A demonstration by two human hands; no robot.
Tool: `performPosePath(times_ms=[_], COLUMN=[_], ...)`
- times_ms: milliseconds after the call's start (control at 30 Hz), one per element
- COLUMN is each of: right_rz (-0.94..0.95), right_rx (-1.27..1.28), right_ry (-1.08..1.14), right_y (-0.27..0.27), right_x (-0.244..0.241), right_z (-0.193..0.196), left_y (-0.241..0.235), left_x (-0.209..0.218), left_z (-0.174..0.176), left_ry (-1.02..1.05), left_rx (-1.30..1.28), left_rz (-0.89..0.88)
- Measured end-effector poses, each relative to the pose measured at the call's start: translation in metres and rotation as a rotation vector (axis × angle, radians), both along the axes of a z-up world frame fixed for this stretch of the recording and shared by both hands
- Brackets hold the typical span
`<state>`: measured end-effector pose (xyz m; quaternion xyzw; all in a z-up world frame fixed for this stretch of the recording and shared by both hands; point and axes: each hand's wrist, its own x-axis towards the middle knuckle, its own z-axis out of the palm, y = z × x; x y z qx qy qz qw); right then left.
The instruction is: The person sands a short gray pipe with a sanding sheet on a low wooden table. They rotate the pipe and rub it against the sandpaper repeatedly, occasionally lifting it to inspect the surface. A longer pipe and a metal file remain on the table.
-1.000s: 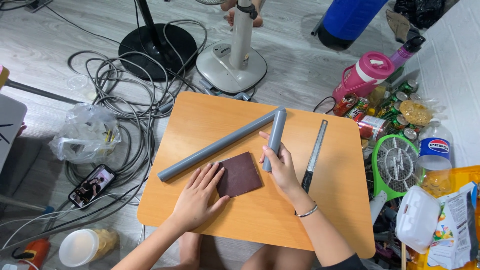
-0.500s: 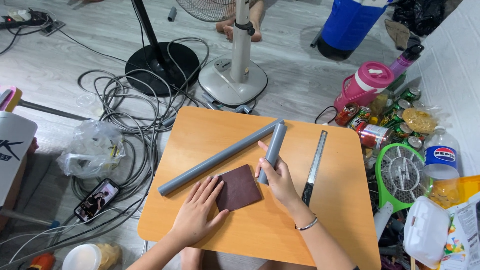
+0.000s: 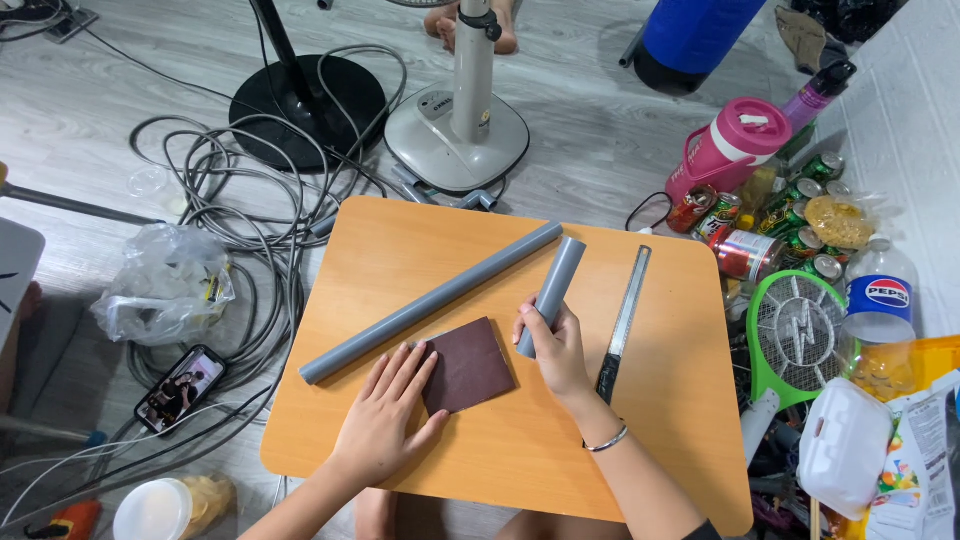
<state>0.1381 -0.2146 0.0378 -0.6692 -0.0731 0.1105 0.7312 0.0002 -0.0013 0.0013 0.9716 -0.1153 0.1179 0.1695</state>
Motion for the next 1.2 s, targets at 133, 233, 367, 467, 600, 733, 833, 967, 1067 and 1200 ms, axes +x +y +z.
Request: performPosePath(times_ms=[133, 233, 367, 467, 600, 733, 833, 967, 1067, 1200], right_rz=[-0.004, -0.028, 0.004, -0.047, -0.153, -0.103, -0.108, -0.088, -0.072, -0.021], right_rx=[0.068, 0.025, 0.078, 0.084, 0.175, 0.118, 0.114, 0.087, 0.064, 0.03], right_ry=[-0.01, 0.047, 0.094, 0.031, 0.053, 0.046, 0.06, 0.105, 0.128, 0.028], right_y=[0.004, 0.005, 0.006, 0.003, 0.007, 0.01, 0.015, 0.018, 0.021, 0.022], right_x=[0.002, 0.0, -0.002, -0.003, 0.0, -0.007, -0.01, -0.014, -0.019, -0.025], right_z=[-0.018, -0.015, -0.006, -0.02, -0.032, -0.028, -0.026, -0.02, -0.017, -0.014], left_y=[0.001, 0.0, 0.001, 0.001, 0.001, 0.001, 0.002, 0.0, -0.001, -0.002], left_x=[0.0, -0.002, 0.0, 0.0, 0.003, 0.0, 0.0, 0.0, -0.001, -0.001], left_z=[-0.004, -0.006, -0.008, -0.008, 0.013, 0.003, 0.003, -0.003, -0.001, 0.001], left_ry=[-0.009, -0.009, 0.009, 0.071, 0.053, 0.01, 0.025, 0.026, -0.004, -0.025], left_rx=[-0.001, -0.009, -0.001, -0.063, -0.122, -0.141, -0.036, 0.008, 0.024, 0.032], left_rz=[-0.003, 0.0, 0.006, 0.008, -0.033, -0.052, -0.059, -0.024, -0.006, 0.002])
